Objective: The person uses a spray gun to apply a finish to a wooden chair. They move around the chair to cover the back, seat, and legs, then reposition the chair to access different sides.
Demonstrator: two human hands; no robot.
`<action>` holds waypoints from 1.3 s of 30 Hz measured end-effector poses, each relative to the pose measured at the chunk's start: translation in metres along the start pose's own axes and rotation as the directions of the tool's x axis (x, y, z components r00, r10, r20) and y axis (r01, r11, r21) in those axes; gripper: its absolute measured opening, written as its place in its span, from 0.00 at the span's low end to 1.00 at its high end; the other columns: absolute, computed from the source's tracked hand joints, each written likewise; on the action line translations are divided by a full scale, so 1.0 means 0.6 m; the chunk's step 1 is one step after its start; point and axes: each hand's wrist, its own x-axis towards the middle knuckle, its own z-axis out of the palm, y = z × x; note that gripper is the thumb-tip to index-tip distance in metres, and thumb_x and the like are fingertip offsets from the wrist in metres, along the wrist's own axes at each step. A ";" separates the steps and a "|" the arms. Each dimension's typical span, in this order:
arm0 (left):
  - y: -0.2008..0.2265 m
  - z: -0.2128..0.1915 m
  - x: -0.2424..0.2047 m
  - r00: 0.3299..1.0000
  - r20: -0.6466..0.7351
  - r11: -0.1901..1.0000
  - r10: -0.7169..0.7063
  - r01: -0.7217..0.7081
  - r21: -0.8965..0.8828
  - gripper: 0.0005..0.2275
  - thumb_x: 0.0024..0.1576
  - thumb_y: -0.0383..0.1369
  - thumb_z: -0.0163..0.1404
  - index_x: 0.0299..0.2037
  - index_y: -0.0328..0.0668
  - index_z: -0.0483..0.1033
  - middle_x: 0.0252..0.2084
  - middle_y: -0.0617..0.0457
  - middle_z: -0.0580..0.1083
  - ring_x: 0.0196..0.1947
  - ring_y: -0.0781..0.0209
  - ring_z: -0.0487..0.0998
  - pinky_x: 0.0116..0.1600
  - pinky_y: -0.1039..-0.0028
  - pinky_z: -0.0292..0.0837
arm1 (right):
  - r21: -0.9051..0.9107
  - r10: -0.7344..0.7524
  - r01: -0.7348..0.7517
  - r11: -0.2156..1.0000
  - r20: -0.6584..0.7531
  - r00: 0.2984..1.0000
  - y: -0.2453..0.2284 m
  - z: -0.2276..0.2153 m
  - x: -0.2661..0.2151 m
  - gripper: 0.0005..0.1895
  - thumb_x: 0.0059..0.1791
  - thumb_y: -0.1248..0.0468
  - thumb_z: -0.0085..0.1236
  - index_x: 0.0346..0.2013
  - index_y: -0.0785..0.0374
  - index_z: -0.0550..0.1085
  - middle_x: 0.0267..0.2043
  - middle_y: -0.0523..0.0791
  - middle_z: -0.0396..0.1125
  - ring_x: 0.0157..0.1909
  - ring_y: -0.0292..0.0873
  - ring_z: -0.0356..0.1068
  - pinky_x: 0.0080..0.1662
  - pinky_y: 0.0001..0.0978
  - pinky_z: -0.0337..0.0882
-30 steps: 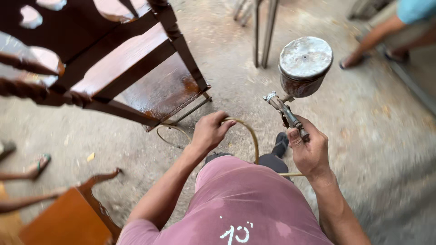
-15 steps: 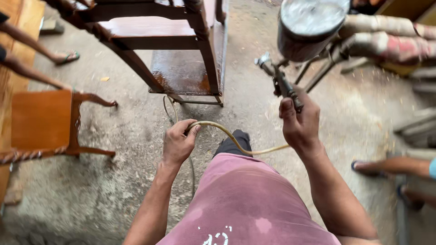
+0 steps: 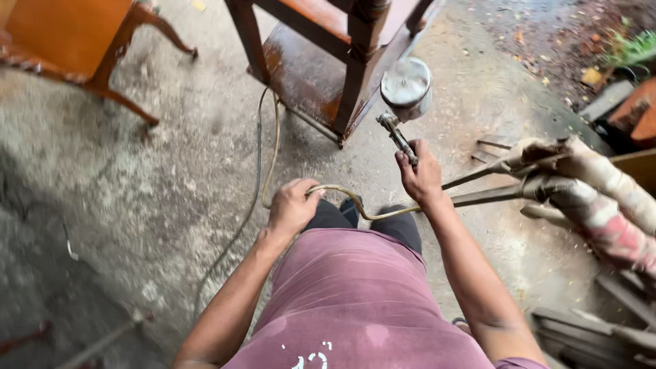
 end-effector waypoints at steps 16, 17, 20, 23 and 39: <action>0.098 0.273 -0.059 0.949 -0.123 0.954 -0.290 0.297 0.047 0.08 0.59 0.33 0.55 0.45 0.44 0.82 0.34 0.39 0.76 0.35 0.38 0.78 0.39 0.55 0.73 | -0.164 -0.184 0.418 0.893 0.715 0.675 0.281 0.051 0.081 0.26 0.51 0.45 0.54 0.49 0.64 0.67 0.44 0.59 0.69 0.41 0.65 0.72 0.42 0.57 0.71; 0.116 0.273 -0.060 0.946 -0.191 0.962 -0.262 0.273 0.029 0.08 0.59 0.33 0.55 0.46 0.42 0.82 0.34 0.39 0.76 0.36 0.38 0.78 0.39 0.55 0.73 | -0.153 -0.196 0.395 0.906 0.675 0.711 0.255 0.017 0.092 0.26 0.51 0.44 0.55 0.49 0.64 0.68 0.43 0.59 0.70 0.41 0.65 0.72 0.42 0.57 0.71; 0.170 0.246 -0.066 0.893 -0.351 0.957 -0.280 0.287 -0.033 0.10 0.58 0.33 0.55 0.47 0.41 0.82 0.35 0.39 0.77 0.35 0.39 0.79 0.38 0.57 0.73 | -0.144 -0.175 0.298 0.944 0.547 0.819 0.152 -0.112 0.110 0.25 0.50 0.46 0.56 0.50 0.62 0.69 0.40 0.59 0.71 0.42 0.66 0.72 0.43 0.56 0.70; 0.206 0.207 -0.081 0.843 -0.450 0.954 -0.296 0.284 -0.096 0.10 0.57 0.33 0.56 0.46 0.41 0.83 0.35 0.41 0.79 0.33 0.42 0.80 0.37 0.60 0.75 | -0.118 -0.204 0.267 0.957 0.384 0.901 0.053 -0.235 0.140 0.21 0.52 0.50 0.58 0.49 0.63 0.71 0.37 0.60 0.71 0.41 0.67 0.71 0.42 0.56 0.70; 0.422 0.063 -0.123 0.692 -0.710 0.981 0.128 -0.194 -0.013 0.10 0.59 0.30 0.57 0.47 0.33 0.81 0.38 0.40 0.80 0.35 0.48 0.83 0.37 0.66 0.78 | -0.081 -0.606 0.607 0.791 0.035 0.795 -0.325 -0.586 0.216 0.26 0.62 0.45 0.48 0.48 0.70 0.67 0.22 0.54 0.60 0.25 0.50 0.62 0.31 0.46 0.60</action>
